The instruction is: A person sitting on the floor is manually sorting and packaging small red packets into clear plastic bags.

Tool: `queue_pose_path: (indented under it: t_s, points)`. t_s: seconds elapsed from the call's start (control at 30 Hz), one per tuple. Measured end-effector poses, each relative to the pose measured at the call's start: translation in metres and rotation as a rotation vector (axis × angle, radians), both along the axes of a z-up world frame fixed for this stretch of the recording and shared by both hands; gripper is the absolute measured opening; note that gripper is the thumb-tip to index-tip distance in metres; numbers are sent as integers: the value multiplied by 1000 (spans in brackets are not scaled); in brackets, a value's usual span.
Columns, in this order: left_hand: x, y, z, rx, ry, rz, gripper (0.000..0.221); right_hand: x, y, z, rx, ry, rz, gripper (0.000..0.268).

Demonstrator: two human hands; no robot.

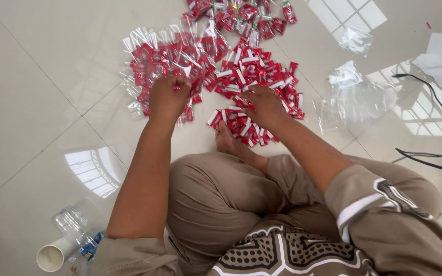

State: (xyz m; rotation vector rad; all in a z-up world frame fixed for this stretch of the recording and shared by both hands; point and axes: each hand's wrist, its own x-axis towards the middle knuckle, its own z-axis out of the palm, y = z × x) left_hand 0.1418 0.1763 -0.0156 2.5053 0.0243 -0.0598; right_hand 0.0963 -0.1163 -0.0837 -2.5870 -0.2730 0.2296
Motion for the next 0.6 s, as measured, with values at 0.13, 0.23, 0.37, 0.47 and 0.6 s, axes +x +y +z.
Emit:
queue_pose_path:
  t_s: [0.13, 0.23, 0.37, 0.47, 0.6]
  points:
    - [15, 32, -91, -260, 333, 216, 16, 44, 46, -4, -225, 9, 95, 50]
    - [25, 44, -130, -322, 304, 264, 19, 64, 59, -14, -333, 29, 172, 49]
    - [17, 18, -78, -61, -27, 232, 41, 58, 48, -14, -473, 83, 247, 47]
    - [15, 24, -111, 191, -247, 20, 68, 46, 24, -18, -488, 105, 291, 45]
    - [9, 21, -162, 389, -615, -473, 56, 69, 6, -9, -308, -1, 254, 39]
